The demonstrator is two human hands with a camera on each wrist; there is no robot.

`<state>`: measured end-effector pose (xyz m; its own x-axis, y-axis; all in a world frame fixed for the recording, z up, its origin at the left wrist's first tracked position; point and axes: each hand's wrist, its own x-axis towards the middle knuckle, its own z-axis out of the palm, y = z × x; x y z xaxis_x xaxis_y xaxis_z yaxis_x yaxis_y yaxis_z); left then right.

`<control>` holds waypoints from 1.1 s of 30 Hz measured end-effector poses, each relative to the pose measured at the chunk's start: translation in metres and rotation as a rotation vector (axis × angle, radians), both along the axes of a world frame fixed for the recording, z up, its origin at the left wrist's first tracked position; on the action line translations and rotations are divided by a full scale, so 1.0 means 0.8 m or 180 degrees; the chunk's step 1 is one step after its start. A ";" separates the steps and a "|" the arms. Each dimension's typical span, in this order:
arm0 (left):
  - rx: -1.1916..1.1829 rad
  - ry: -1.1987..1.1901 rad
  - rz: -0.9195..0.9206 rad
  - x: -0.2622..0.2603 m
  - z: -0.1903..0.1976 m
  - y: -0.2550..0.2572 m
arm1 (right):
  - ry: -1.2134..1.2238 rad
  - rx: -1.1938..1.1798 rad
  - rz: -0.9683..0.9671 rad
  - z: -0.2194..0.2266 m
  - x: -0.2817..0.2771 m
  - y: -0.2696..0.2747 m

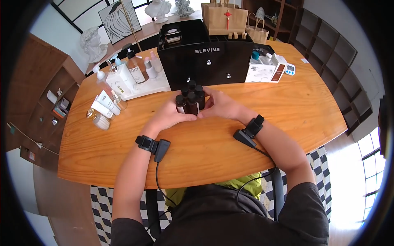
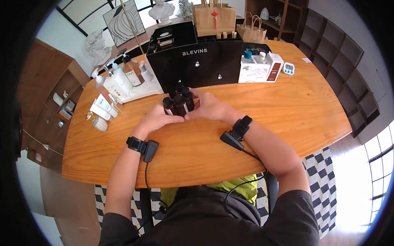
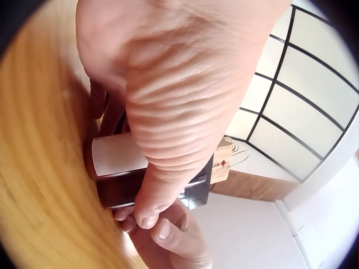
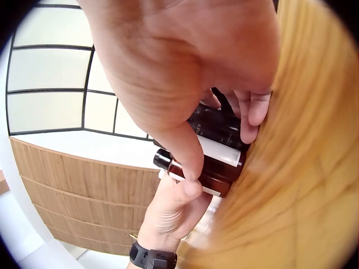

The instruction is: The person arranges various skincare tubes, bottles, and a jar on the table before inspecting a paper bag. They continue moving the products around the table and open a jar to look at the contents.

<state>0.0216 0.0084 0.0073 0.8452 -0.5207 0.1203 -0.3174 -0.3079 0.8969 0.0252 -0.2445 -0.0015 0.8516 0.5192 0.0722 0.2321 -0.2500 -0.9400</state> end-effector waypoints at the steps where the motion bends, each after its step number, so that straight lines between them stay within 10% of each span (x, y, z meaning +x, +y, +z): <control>1: 0.0038 0.0032 -0.0029 -0.001 0.000 0.002 | -0.0032 -0.0060 -0.0042 0.003 -0.002 -0.001; 33: -0.0286 0.0429 0.0324 -0.005 -0.007 0.007 | 0.0176 -0.0014 -0.0025 -0.011 -0.006 -0.013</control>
